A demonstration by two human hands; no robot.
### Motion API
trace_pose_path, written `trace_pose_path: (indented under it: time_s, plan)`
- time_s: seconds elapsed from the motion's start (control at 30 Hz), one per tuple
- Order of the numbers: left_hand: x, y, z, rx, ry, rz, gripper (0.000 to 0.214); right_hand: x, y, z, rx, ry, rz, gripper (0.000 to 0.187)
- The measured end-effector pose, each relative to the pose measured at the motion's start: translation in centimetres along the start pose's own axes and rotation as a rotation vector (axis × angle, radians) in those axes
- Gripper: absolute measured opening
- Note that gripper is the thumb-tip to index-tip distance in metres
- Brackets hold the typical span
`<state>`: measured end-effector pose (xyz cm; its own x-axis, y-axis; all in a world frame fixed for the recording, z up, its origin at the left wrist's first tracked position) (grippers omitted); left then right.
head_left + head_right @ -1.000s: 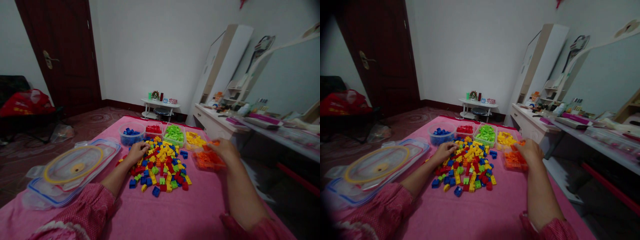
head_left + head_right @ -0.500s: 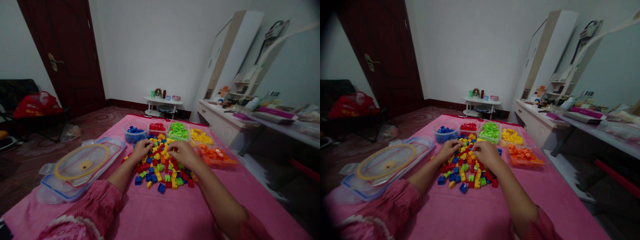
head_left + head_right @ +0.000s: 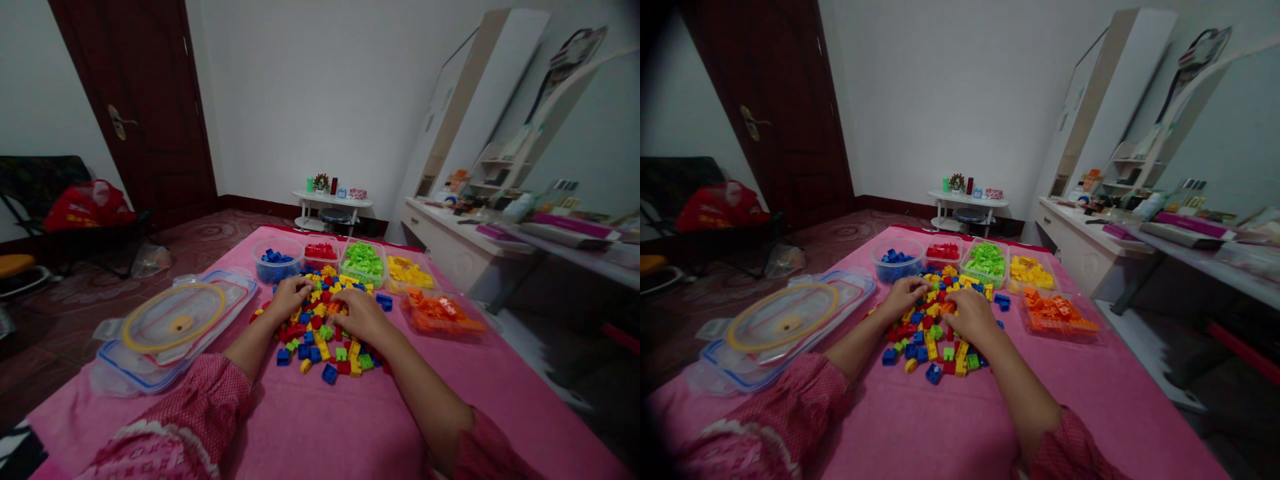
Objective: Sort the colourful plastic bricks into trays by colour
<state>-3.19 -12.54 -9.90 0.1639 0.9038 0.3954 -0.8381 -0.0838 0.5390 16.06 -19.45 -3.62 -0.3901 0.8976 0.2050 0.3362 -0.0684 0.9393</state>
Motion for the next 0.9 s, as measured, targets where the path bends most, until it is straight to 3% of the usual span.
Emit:
trace_pose_path:
  time_s: [0.1, 0.17, 0.27, 0.37, 0.43, 0.53, 0.6, 0.8, 0.9]
  plan:
    - [0.0, 0.0, 0.0, 0.006, 0.002, 0.003, 0.025, 0.2, 1.8, 1.3, 0.08, -0.112, 0.154, 0.034]
    - [0.0, 0.0, 0.0, 0.014, 0.002, 0.003, 0.025, 0.1, 2.8, 2.1, 0.102, -0.153, 0.168, 0.033]
    - [0.0, 0.0, 0.1, 0.017, 0.002, 0.007, 0.025, -0.1, 2.8, 3.0, 0.154, -0.155, 0.002, 0.047]
    - [0.0, 0.0, 0.0, 0.02, -0.009, 0.003, 0.025, -0.1, 1.3, 3.5, 0.223, -0.151, -0.155, 0.046]
    - [0.1, 0.0, -0.1, 0.018, -0.022, -0.005, 0.025, 0.2, 0.4, 3.8, 0.25, -0.15, -0.074, 0.041]
    - [0.1, -0.1, -0.2, 0.01, -0.024, -0.008, 0.025, 0.6, 0.1, 4.1, 0.27, -0.174, 0.152, 0.029]
    - [0.1, -0.1, -0.2, 0.012, -0.015, -0.009, 0.024, 0.5, 0.4, 4.2, 0.238, -0.212, 0.204, 0.024]
    - [0.1, -0.1, -0.3, 0.023, -0.008, -0.01, 0.025, -0.3, 0.8, 2.8, 0.041, -0.258, -0.019, 0.017]
    - [0.1, -0.2, -0.3, 0.025, -0.009, -0.006, 0.025, -0.3, 0.3, 2.0, 0.094, -0.175, -0.016, 0.026]
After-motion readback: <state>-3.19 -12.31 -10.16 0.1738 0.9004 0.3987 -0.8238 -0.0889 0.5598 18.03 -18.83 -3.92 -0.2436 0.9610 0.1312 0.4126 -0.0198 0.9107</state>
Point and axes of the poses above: each hand's wrist, its own x-axis towards the middle knuckle, its own y-axis out of the back of the hand, z = x × y, the point moved 1 cm from there along x, towards the middle knuckle, and after that the axes turned 5 degrees about x, right-handed, at the moved point
